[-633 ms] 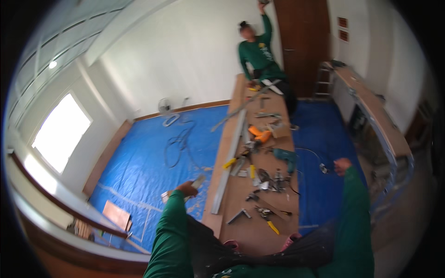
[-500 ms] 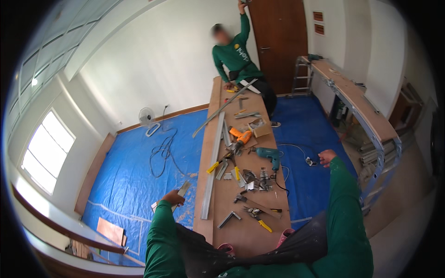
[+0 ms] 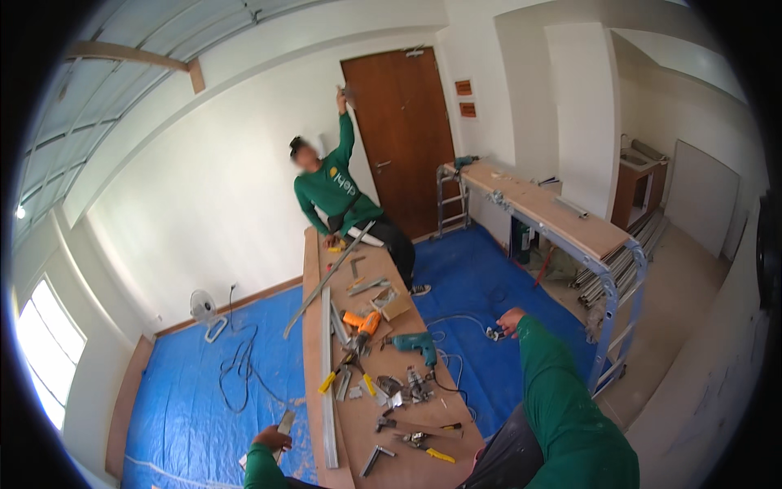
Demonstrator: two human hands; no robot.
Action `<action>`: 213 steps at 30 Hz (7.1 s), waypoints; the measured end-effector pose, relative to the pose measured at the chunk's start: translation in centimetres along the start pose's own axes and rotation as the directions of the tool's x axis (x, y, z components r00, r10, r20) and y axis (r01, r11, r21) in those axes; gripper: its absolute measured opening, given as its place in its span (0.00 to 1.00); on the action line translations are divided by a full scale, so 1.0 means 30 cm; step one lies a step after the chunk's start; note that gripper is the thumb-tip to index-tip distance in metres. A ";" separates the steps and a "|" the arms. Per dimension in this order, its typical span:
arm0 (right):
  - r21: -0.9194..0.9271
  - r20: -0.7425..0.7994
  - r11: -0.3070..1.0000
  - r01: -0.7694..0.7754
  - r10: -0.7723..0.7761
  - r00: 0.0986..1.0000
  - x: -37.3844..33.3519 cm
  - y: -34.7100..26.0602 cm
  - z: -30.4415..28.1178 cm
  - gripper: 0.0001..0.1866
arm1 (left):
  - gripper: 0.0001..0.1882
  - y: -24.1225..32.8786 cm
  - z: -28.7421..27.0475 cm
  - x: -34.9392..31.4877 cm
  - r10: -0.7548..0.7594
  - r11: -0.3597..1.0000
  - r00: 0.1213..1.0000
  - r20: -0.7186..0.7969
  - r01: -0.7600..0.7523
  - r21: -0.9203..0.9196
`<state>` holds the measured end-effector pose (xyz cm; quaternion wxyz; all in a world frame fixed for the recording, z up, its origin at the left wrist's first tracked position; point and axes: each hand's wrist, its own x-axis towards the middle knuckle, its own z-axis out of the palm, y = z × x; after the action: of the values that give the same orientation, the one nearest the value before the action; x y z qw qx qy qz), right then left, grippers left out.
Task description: The person assembles small metal frame pieces at a workbench. They use tin snips to trim edges, a hammer to tap joints, and pliers to adjust components. The person handles multiple metal pieces one at a time, aligning and securing them into a frame structure.
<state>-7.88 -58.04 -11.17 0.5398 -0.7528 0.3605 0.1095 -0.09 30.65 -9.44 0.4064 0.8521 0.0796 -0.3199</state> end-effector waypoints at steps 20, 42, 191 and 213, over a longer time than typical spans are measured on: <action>-0.036 0.062 0.998 -0.051 0.053 0.997 0.061 0.016 -0.056 0.25 | 0.23 0.018 0.026 0.010 0.084 0.889 0.993 -0.077 -0.040 0.455; 0.107 0.422 0.856 0.506 -0.500 0.756 -0.313 -0.634 0.413 0.29 | 0.21 0.650 0.290 -0.386 0.518 0.779 0.855 -0.018 -0.480 -0.403; 0.846 0.444 0.532 0.006 -0.712 0.543 -0.931 -0.691 1.168 0.29 | 0.19 0.650 0.673 -0.480 0.431 0.763 0.868 0.246 -0.205 -0.613; 0.847 0.514 0.474 -0.240 -0.844 0.150 -0.874 -0.719 1.132 0.38 | 0.21 0.679 0.623 -0.534 0.614 0.698 0.731 0.299 -0.325 -0.639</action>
<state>-4.81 -13.22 5.82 0.9125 -0.2404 -0.2426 0.2253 -13.54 5.36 4.71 0.7074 0.5790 -0.1672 -0.3692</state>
